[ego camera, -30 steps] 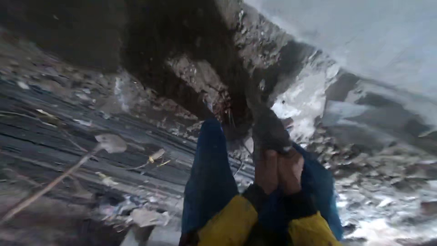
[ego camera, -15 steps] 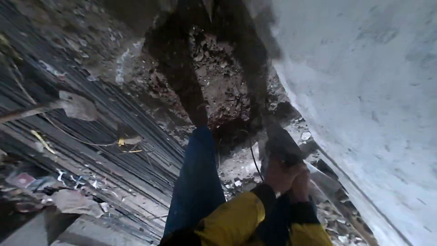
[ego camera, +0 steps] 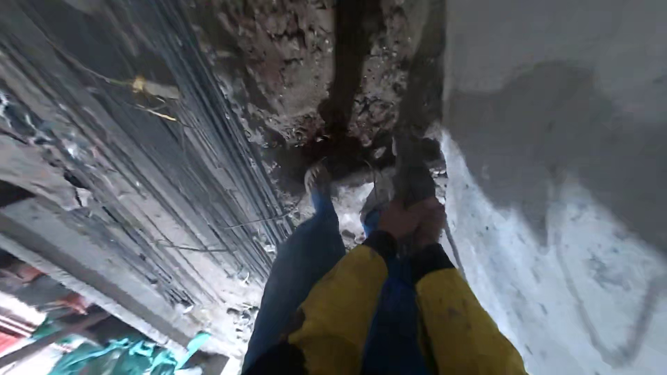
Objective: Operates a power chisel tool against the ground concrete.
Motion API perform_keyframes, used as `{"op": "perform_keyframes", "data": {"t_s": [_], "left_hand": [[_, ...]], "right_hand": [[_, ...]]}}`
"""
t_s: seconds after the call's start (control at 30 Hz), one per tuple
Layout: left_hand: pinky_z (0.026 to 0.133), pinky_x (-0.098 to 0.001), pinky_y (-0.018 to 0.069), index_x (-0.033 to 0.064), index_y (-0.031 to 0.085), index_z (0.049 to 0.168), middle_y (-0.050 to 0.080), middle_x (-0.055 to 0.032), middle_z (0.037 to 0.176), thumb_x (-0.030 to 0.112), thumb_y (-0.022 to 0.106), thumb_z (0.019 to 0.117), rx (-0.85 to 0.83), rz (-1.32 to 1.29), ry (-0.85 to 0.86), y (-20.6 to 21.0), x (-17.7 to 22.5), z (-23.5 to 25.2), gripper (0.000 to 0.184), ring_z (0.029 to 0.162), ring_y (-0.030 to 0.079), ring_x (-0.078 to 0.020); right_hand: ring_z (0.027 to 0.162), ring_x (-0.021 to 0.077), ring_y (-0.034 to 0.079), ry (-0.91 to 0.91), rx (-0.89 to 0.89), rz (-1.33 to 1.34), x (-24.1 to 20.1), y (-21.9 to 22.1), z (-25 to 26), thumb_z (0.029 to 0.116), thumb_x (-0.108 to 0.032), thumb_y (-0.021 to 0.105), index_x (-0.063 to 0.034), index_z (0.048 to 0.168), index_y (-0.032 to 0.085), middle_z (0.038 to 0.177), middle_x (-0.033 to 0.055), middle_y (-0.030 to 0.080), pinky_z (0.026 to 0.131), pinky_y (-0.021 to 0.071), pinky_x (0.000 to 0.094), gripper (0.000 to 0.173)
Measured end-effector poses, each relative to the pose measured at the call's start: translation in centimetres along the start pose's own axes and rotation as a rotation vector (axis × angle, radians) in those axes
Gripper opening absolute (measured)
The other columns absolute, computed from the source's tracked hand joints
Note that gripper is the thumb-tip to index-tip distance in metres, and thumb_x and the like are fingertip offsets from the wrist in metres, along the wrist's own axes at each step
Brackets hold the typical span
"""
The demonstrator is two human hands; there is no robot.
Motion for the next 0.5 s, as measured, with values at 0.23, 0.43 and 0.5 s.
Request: {"op": "perform_keyframes", "data": {"t_s": [0.23, 0.43, 0.5], "left_hand": [[0.105, -0.0576, 0.0507, 0.0210, 0.036, 0.161, 0.065, -0.0177, 0.136, 0.056, 0.070, 0.0925, 0.035, 0.027, -0.045, -2.6, 2.1, 1.0, 0.084, 0.125, 0.063, -0.0336], [0.095, -0.0627, 0.0541, 0.0257, 0.045, 0.155, 0.068, -0.0169, 0.128, 0.063, 0.071, 0.0879, 0.061, -0.001, -0.038, -3.3, 0.6, 1.9, 0.081, 0.114, 0.067, -0.0349], [0.095, -0.0626, 0.0541, 0.0254, 0.048, 0.153, 0.070, -0.0161, 0.125, 0.063, 0.072, 0.0869, 0.052, -0.010, -0.054, -3.4, 0.4, 2.3, 0.080, 0.114, 0.068, -0.0341]], "right_hand": [[0.122, 0.0418, 0.062, -0.086, 0.044, -0.246, -3.4, 0.9, 1.2, 0.1079, -0.019, 0.048, 0.0096, 0.130, 0.061, 0.125, 0.0315, 0.065, 0.107, 0.0465, 0.0550, 0.038], [0.129, 0.0387, 0.057, -0.047, 0.083, -0.181, -1.4, 3.3, 2.8, 0.1074, -0.029, 0.052, 0.0065, 0.144, 0.047, 0.136, 0.0298, 0.059, 0.110, 0.0458, 0.0548, 0.052], [0.128, 0.0361, 0.058, -0.085, 0.096, -0.174, -1.7, 3.6, 2.7, 0.1079, -0.030, 0.051, 0.0074, 0.142, 0.051, 0.134, 0.0285, 0.060, 0.110, 0.0452, 0.0525, 0.050]]}}
Point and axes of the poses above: each hand's wrist, its own z-axis towards the middle knuckle, its own y-axis out of the palm, x = y × z, the point moved 4 cm from there along z, towards the middle knuckle
